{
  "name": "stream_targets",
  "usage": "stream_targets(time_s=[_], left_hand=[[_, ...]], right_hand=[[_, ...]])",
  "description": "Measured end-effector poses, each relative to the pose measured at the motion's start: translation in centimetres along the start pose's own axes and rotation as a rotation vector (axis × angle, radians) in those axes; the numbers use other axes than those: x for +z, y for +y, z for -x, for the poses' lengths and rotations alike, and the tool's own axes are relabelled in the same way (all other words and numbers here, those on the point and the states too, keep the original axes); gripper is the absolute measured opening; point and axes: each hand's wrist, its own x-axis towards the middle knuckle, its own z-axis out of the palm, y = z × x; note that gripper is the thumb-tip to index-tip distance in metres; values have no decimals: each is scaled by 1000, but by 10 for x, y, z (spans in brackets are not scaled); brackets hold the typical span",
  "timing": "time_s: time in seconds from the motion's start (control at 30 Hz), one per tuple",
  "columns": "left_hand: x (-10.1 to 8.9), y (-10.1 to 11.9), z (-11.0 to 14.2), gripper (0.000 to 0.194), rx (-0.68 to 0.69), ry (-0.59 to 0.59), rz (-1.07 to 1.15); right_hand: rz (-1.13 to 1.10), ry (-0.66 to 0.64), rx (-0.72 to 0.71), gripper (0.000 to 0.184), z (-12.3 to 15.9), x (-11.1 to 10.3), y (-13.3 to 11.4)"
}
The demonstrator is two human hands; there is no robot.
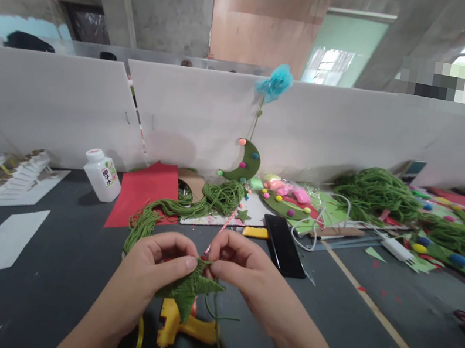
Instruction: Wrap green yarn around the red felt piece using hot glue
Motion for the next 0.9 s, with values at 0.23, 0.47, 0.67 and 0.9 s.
stream_targets(time_s=[0.23, 0.47, 0.67, 0.9], left_hand=[[-3, 2, -1, 15, -135, -140, 202], [-9, -6, 0, 14, -203, -256, 266], [-8, -15, -2, 16, -298, -345, 407], [-6, -19, -5, 15, -348, -434, 461]], right_hand=[[51, 21, -47, 16, 2, 1, 0], [108, -68, -135, 14, 2, 0, 0], [214, -59, -219, 6, 8, 2, -3], [326, -31, -246, 5, 13, 3, -5]])
